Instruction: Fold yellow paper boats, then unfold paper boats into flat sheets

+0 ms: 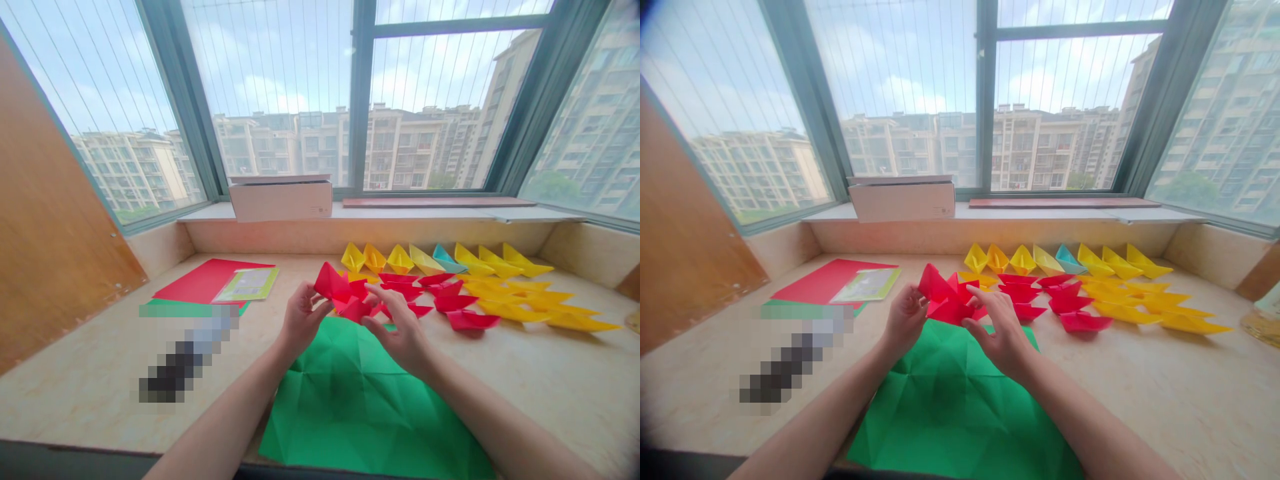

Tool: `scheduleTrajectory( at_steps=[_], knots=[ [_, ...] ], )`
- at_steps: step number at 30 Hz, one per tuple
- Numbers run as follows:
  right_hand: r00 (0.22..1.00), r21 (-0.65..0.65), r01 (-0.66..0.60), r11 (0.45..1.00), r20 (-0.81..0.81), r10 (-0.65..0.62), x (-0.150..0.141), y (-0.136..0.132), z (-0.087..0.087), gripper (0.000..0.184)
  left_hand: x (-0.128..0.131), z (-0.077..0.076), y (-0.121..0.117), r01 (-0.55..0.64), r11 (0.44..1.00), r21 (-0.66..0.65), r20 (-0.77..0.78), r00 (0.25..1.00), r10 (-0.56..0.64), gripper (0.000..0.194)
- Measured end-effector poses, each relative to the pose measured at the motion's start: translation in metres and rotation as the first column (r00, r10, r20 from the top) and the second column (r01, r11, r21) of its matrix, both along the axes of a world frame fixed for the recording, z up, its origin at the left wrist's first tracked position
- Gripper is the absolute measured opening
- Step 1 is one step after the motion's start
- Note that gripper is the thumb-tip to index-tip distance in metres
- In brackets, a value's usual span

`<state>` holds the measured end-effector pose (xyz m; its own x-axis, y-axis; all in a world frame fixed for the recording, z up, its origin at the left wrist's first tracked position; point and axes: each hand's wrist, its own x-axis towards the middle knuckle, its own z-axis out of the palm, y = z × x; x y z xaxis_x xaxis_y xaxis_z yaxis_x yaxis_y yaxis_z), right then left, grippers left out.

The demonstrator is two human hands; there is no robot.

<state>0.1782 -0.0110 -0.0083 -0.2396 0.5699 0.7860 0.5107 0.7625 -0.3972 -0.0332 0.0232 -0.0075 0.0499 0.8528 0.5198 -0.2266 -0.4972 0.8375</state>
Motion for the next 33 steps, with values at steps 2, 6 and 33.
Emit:
scheduleTrajectory(
  at_steps=[2,6,33],
  knots=[
    [0.997,0.055,-0.016,0.998,0.081,0.011,0.002,0.002,0.002,0.04,0.001,0.002,-0.002,-0.021,0.999,0.03,0.02,1.0,0.02,0.025],
    [0.989,0.151,0.03,0.988,0.141,-0.051,0.002,0.002,0.005,0.038,0.0,0.007,-0.004,-0.095,0.995,0.043,0.062,0.994,0.092,0.026],
    [0.59,-0.356,-0.396,0.846,-0.805,-0.062,0.002,0.008,0.026,0.034,0.006,0.015,-0.012,0.35,0.911,-0.219,-0.008,0.933,-0.361,0.048]
  ],
)
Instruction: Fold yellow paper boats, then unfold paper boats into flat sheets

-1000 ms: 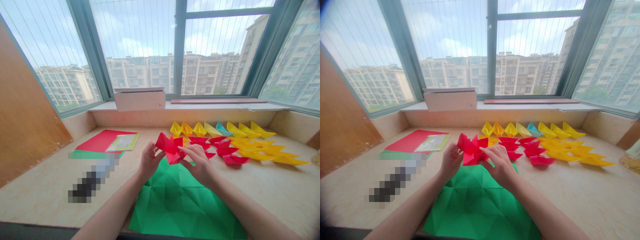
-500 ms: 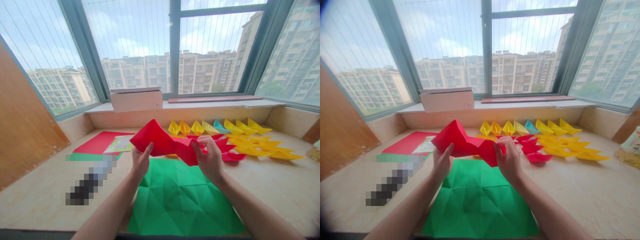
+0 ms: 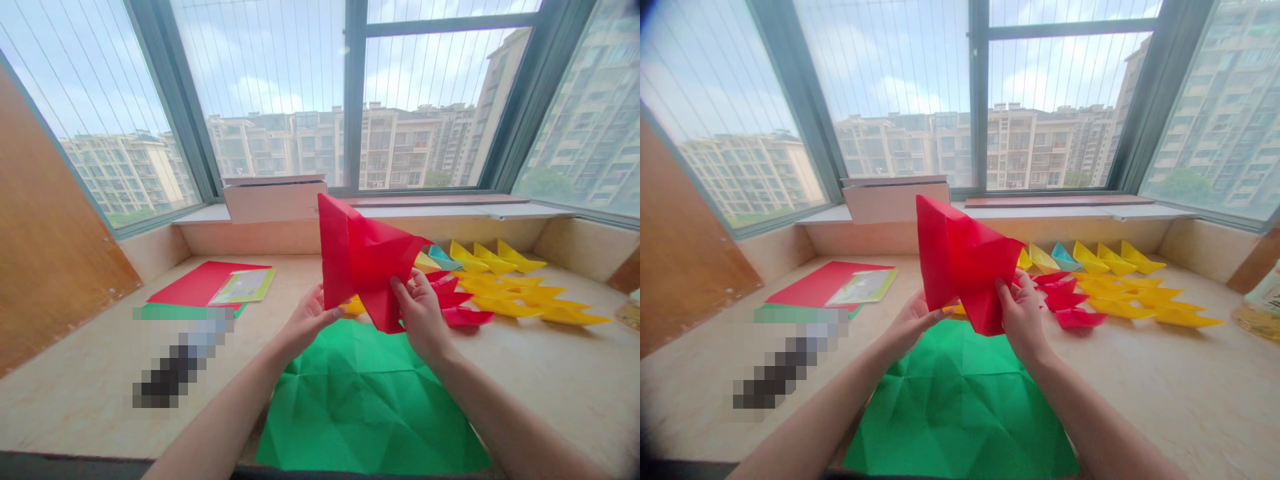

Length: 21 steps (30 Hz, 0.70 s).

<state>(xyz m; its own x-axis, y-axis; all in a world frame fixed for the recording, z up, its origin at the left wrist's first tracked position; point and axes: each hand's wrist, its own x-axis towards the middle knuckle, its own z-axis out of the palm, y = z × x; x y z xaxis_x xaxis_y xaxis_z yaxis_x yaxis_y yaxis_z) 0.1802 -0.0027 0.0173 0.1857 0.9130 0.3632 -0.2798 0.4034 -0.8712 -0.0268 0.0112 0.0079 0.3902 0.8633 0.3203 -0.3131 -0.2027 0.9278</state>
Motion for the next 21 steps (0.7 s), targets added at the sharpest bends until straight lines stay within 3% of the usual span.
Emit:
scheduleTrajectory(
  at_steps=[3,8,13,16,21],
  knots=[
    [0.992,-0.025,-0.123,0.992,0.01,0.123,-0.011,-0.005,-0.007,0.034,0.001,-0.006,-0.004,-0.033,0.997,-0.065,-0.115,0.993,0.025,0.048],
    [0.991,-0.034,-0.122,0.992,0.057,0.123,-0.015,-0.006,-0.011,0.032,0.0,-0.008,-0.007,-0.086,0.982,-0.169,-0.1,0.993,0.07,0.053],
    [1.0,-0.086,-0.023,0.996,-0.002,0.023,0.015,0.009,0.004,0.036,-0.003,0.0,-0.006,-0.118,0.987,-0.105,-0.229,0.969,0.092,0.05],
    [0.994,-0.139,0.008,0.99,-0.104,-0.022,0.041,0.02,0.013,0.037,-0.009,0.004,-0.003,-0.184,0.982,-0.052,-0.188,0.967,0.171,0.047],
    [0.984,-0.289,-0.17,0.942,-0.099,0.147,0.073,0.024,0.022,0.032,-0.015,0.006,0.003,-0.17,0.983,-0.064,-0.1,0.981,0.163,0.05]
  ],
)
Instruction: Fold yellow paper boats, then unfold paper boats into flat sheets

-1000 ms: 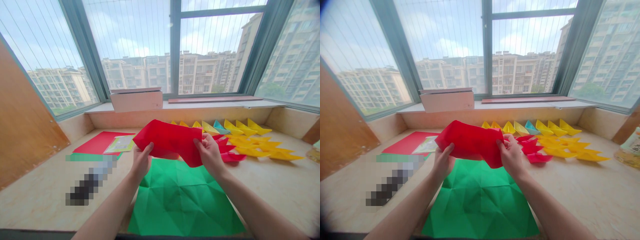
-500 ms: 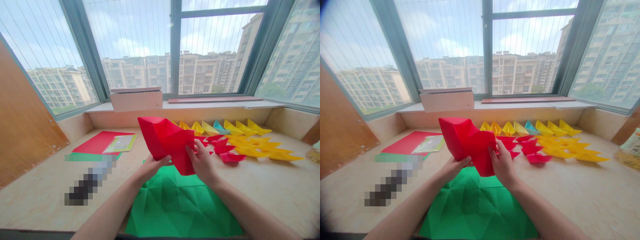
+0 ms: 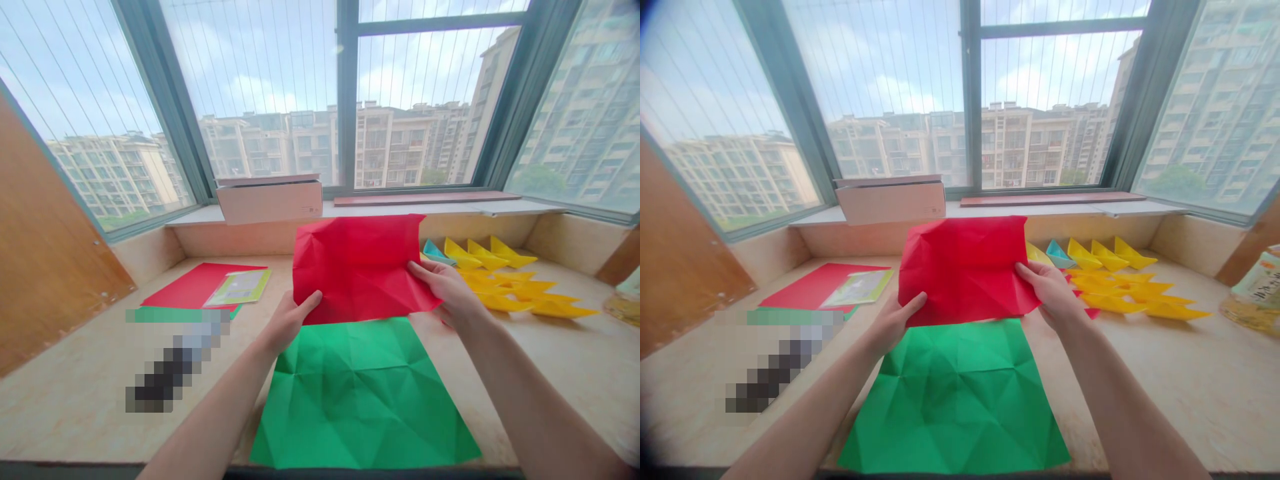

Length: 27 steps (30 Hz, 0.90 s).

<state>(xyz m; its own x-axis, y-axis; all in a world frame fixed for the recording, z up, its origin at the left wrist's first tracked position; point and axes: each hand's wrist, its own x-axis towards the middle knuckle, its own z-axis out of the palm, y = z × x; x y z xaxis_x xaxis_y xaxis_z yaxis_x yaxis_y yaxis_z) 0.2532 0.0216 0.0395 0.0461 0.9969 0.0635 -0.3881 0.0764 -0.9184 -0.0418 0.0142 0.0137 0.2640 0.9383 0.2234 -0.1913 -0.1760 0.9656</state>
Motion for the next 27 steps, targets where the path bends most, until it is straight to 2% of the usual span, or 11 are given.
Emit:
scheduleTrajectory(
  at_steps=[4,7,9,12,15,17,20,22,24,25,27],
  knots=[
    [0.998,0.002,-0.056,0.998,0.015,0.056,0.008,0.002,0.0,0.029,-0.001,-0.003,0.007,-0.079,0.997,-0.015,-0.025,0.997,0.079,0.051],
    [0.997,-0.022,-0.037,0.999,0.071,0.038,0.004,0.007,-0.007,0.029,-0.003,-0.003,0.011,-0.099,0.991,-0.095,-0.003,0.995,0.099,0.05],
    [0.991,0.009,-0.041,0.999,0.126,0.039,-0.001,0.009,-0.013,0.031,-0.006,0.002,0.011,-0.081,0.985,-0.152,0.062,0.994,0.091,0.047],
    [0.987,0.068,-0.082,0.994,0.141,0.072,-0.007,0.005,-0.017,0.036,-0.012,0.016,0.004,-0.069,0.981,-0.182,0.169,0.98,0.101,0.041],
    [0.987,0.069,-0.091,0.993,0.136,0.081,-0.009,-0.009,-0.014,0.038,-0.016,0.035,-0.013,-0.039,0.989,-0.144,0.207,0.976,0.068,0.041],
    [0.984,0.063,-0.09,0.994,0.159,0.079,-0.006,-0.023,-0.009,0.038,-0.019,0.044,-0.031,-0.028,0.996,-0.086,0.176,0.983,0.043,0.042],
    [0.968,0.043,-0.075,0.996,0.244,0.062,0.001,-0.049,-0.005,0.035,-0.025,0.052,-0.064,-0.18,0.982,-0.051,-0.005,0.984,0.18,0.049],
    [0.948,0.025,-0.077,0.997,0.312,0.065,0.006,-0.071,-0.009,0.037,-0.031,0.051,-0.086,-0.32,0.947,-0.018,-0.204,0.929,0.31,0.064],
    [0.917,-0.026,-0.106,0.994,0.384,0.108,0.01,-0.092,-0.017,0.048,-0.038,0.045,-0.105,-0.377,0.92,0.103,-0.437,0.814,0.382,0.08],
    [0.89,-0.056,-0.112,0.992,0.438,0.126,0.012,-0.102,-0.022,0.058,-0.041,0.04,-0.112,-0.373,0.901,0.221,-0.538,0.724,0.432,0.08],
    [0.803,-0.077,-0.087,0.993,0.585,0.115,0.012,-0.117,-0.034,0.071,-0.044,0.029,-0.121,-0.226,0.893,0.388,-0.714,0.539,0.447,0.067]
  ],
)
